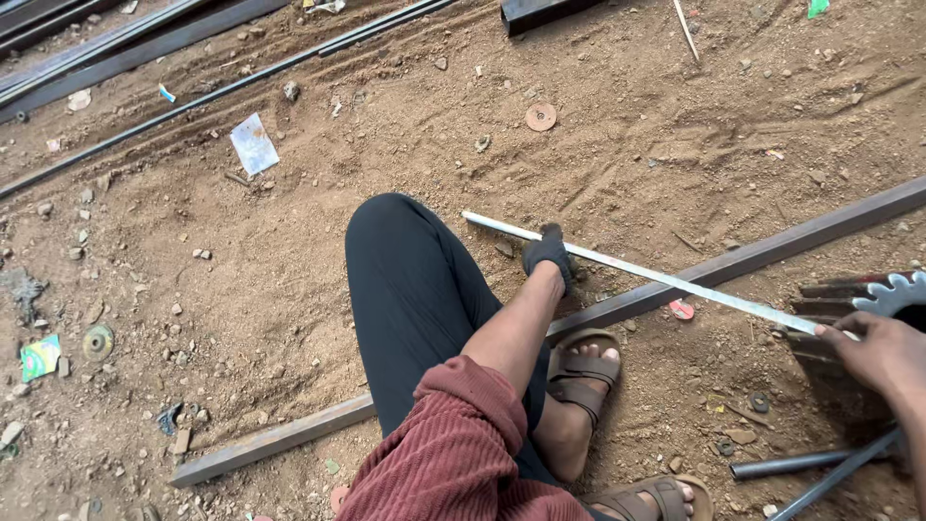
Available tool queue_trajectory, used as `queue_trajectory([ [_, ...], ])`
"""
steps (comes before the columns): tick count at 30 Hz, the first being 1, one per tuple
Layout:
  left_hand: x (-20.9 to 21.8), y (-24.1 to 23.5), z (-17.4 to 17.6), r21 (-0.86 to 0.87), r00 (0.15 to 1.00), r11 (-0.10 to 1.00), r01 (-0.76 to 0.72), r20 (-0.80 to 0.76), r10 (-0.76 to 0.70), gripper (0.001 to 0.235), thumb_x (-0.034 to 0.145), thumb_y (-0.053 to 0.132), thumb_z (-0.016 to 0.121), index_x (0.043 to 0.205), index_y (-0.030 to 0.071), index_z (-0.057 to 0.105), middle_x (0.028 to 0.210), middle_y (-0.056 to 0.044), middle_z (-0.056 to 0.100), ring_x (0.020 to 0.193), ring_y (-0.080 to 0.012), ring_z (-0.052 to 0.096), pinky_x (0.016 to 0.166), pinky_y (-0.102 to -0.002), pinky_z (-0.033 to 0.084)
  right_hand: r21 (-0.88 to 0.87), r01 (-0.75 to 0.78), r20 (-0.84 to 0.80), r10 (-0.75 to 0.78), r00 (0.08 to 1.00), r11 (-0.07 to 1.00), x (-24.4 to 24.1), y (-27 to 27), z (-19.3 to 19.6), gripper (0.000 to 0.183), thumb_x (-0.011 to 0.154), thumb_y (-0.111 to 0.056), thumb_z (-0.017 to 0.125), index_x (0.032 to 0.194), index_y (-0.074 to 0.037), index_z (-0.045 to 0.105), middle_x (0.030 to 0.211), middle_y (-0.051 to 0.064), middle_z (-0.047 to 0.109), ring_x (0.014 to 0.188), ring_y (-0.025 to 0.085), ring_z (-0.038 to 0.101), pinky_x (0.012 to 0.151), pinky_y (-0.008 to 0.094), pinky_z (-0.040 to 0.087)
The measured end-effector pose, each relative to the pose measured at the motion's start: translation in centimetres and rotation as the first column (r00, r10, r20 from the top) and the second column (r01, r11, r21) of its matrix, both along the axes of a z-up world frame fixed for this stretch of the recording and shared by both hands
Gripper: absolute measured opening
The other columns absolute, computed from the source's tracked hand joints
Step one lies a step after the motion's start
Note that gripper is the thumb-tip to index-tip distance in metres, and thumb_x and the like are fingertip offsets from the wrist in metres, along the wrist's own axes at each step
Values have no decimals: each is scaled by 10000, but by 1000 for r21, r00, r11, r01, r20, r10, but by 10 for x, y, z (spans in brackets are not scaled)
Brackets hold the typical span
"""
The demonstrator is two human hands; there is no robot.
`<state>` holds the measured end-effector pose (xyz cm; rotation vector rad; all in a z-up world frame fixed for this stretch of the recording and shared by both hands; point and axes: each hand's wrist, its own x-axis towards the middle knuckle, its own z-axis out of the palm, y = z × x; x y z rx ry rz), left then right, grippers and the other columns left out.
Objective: The person sits on the ground and repeatedly hammers thin metal rods against a large metal gear to straighten them. They pick up a rod, position it against the gear, strike it with a hammer, and then place it aside before repeating the process with another rod.
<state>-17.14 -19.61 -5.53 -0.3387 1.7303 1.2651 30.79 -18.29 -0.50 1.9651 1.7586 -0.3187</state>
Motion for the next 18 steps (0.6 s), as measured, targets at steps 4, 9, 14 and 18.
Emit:
queue_trajectory([
  [4,2,2,-10,-21,1000,1000,2,-13,-2,426,891,422,698,909,5,616,666,-134,610,476,-252,568,433,-409,468,-35,-16,43,18,999,999,3,0,-9,501,961,-703,576,1225,-334,788,722,40,752,696,183,761,638,334,623],
  [9,2,6,-15,-122,1000,992,20,18,-18,471,901,466,673,888,-3,623,599,-129,595,434,-247,552,424,-397,455,34,-100,25,99,995,994,8,-4,-12,483,957,-686,611,1203,-315,800,679,55,740,735,212,751,700,357,612],
  [14,0,6,-32,-31,999,999,40,28,-39,415,912,425,697,826,37,576,558,-75,516,385,-210,491,378,-377,440,95,-106,-79,113,990,990,13,-2,-10,439,948,-635,659,1103,-257,820,696,76,737,703,230,774,765,388,612],
  [18,-2,8,-38,-29,991,998,52,124,-48,415,917,423,678,753,63,553,529,-64,495,375,-197,464,356,-360,402,110,-99,-99,110,989,989,14,-1,-10,454,953,-639,675,1085,-232,827,718,88,744,724,232,746,763,394,623],
])
